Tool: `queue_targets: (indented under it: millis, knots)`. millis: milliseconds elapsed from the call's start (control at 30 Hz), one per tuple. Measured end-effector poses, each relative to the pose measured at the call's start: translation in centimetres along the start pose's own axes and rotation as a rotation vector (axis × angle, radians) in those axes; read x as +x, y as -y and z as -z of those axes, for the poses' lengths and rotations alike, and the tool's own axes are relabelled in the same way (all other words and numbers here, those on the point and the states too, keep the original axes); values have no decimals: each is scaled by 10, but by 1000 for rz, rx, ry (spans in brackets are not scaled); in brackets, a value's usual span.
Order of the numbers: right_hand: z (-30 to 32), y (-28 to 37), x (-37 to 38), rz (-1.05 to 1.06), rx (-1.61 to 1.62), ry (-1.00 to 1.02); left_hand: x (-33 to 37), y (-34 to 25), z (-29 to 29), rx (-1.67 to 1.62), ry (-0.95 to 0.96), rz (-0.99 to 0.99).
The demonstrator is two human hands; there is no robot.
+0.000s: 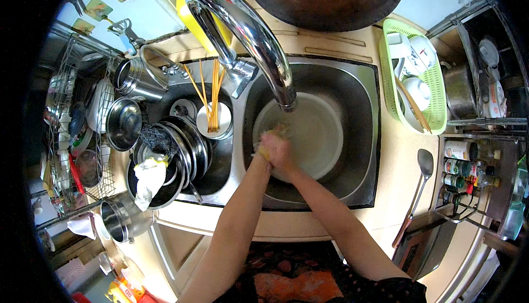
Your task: The person washes various dishes and utensils including a pot, a metal bowl, a plate, and chopsticks in a kitchen sink using a sponge and soapy water, then places the items into a drying rack.
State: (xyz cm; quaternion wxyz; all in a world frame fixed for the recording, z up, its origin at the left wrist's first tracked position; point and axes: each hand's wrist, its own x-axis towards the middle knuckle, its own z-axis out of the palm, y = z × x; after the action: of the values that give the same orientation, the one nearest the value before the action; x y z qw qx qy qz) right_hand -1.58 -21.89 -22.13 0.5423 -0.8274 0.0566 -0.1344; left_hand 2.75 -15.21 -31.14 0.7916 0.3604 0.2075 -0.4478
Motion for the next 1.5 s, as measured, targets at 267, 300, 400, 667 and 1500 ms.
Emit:
queue_targets:
  millis: [267,300,400,667,1500]
  knots:
    - [25,-122,-3,-421,-479,173,-35,-9,-42,193,-357,71]
    - [28,-125,-8,-521,-507,194,-35,-7,-39,251,-353,3]
    - [34,-116,-24,-729,-659,-62,-27,-4,-28,698,-347,-69]
    - [43,-122,-34,-486,-902,428,-38,-24,-41,516,-288,176]
    - [50,-130,-7,-413,-620,328,-22,4,-27,354,-219,74]
